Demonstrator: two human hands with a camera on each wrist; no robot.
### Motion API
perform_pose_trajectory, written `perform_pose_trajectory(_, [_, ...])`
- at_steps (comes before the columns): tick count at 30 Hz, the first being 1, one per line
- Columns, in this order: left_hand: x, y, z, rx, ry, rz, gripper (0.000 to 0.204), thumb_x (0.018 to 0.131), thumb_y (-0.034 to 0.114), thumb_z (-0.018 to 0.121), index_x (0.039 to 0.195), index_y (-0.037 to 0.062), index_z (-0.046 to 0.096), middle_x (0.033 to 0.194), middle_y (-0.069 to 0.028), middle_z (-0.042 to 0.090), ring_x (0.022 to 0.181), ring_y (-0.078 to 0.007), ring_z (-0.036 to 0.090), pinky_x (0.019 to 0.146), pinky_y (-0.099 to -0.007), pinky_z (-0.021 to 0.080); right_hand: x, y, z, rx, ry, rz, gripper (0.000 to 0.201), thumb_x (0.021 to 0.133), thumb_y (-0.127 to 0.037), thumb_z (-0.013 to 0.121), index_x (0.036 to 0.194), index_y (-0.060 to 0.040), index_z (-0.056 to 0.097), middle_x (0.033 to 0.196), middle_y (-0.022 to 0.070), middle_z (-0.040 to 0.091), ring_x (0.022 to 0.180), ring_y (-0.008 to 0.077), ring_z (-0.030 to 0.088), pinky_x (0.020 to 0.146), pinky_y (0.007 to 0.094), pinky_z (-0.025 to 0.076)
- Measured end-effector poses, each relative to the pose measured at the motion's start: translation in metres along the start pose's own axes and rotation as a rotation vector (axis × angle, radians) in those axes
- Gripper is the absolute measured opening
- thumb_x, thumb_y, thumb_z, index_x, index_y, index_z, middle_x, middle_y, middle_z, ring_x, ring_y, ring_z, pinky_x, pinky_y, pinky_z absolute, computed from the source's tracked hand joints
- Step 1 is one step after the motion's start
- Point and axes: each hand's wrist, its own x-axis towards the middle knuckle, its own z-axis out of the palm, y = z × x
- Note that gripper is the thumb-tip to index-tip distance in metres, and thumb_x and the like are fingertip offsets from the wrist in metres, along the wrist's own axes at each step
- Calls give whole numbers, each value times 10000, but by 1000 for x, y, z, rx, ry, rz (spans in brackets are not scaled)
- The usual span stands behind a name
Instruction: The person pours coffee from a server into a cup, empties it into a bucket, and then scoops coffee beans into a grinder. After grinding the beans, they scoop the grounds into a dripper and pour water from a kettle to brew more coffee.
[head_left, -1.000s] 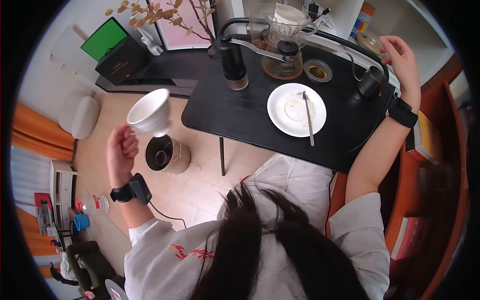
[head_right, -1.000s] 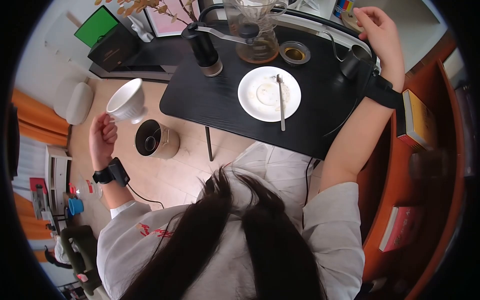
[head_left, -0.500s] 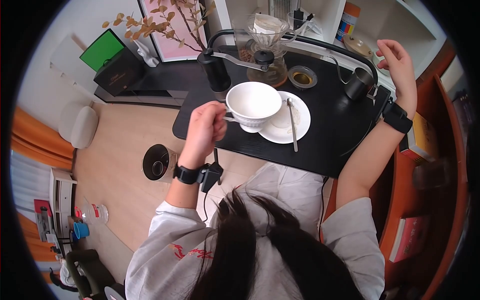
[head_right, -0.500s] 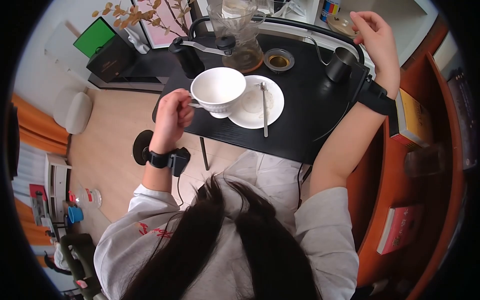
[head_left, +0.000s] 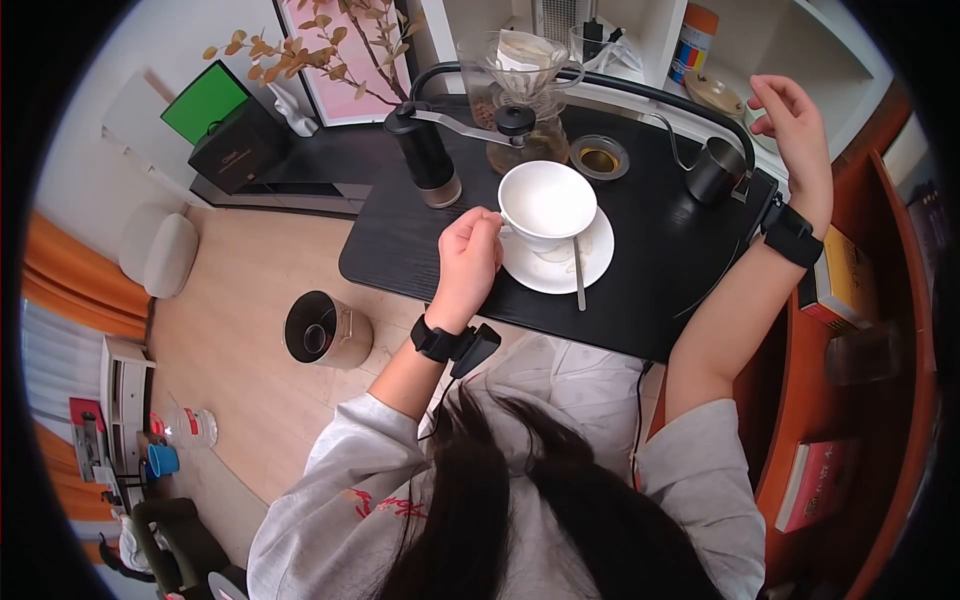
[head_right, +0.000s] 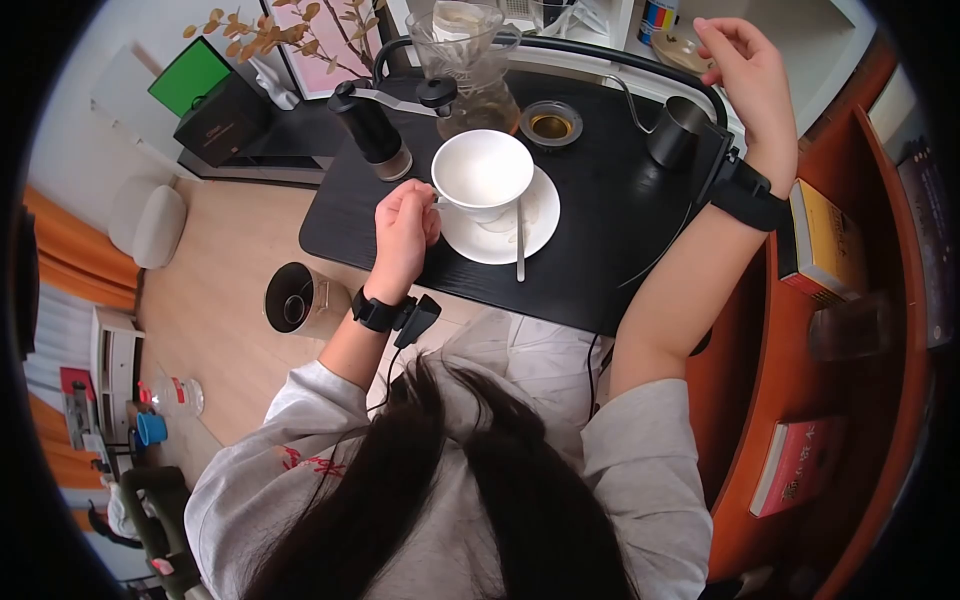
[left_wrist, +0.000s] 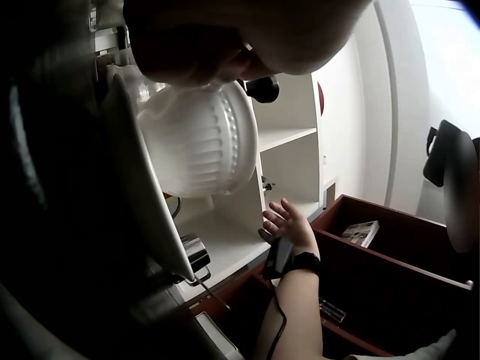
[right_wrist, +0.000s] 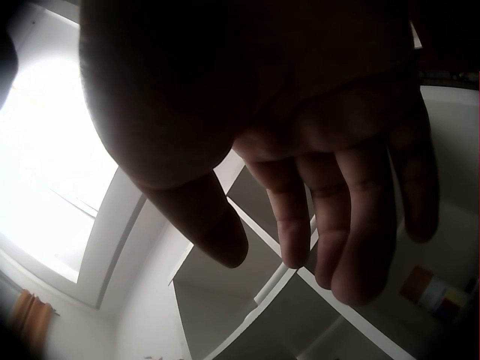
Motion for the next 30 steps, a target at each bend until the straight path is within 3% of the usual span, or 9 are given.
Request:
perform_pose_trajectory(8, [-2, -20, 1, 183, 34, 174, 254, 989, 186, 499, 789, 41, 553, 567, 42, 442, 495, -39, 389, 461, -223, 310, 3, 3, -1, -1, 1, 4, 310, 875, -316, 699, 1037, -54, 668, 844, 16, 629, 628, 83, 540, 625, 219, 439])
perform_pose_trajectory(11, [-6, -15, 2, 317, 92, 200, 230, 978, 146, 530, 803, 1, 571, 601, 22, 495, 562, -45, 420, 498, -246, 359, 2, 1, 1, 1, -3, 2, 315, 875, -320, 698, 1033, -50, 667, 841, 14, 630, 624, 81, 540, 624, 220, 437])
perform_pose_trajectory(20, [-12, -10, 12, 597, 190, 396, 167, 949, 98, 544, 827, -17, 552, 612, -134, 556, 515, -199, 528, 522, -321, 435, 1, -3, 4, -22, 3, 19, 312, 879, -310, 696, 1029, -39, 662, 833, 8, 631, 613, 76, 532, 616, 213, 432])
perform_pose_trajectory(23, [-11, -9, 11, 673, 208, 511, 121, 934, 89, 565, 870, -13, 556, 614, -144, 560, 511, -220, 535, 509, -338, 438, 0, -4, 5, -20, -3, 27, 307, 878, -303, 699, 1026, -36, 662, 827, 8, 628, 608, 75, 530, 609, 213, 430])
perform_pose_trajectory(26, [-16, 2, 13, 666, 215, 438, 93, 912, 83, 595, 924, -3, 561, 600, -120, 541, 500, -214, 522, 488, -339, 425, 0, -4, 6, -18, -5, 24, 301, 878, -298, 700, 1023, -36, 661, 818, 8, 624, 606, 75, 527, 603, 211, 426])
perform_pose_trajectory(30, [-15, 10, 0, 693, 266, 509, 158, 863, 78, 653, 976, 0, 575, 583, -77, 490, 485, -210, 489, 478, -332, 415, 1, -3, 6, -21, -20, 27, 300, 882, -297, 697, 1020, -34, 659, 813, 9, 621, 605, 74, 525, 601, 212, 425])
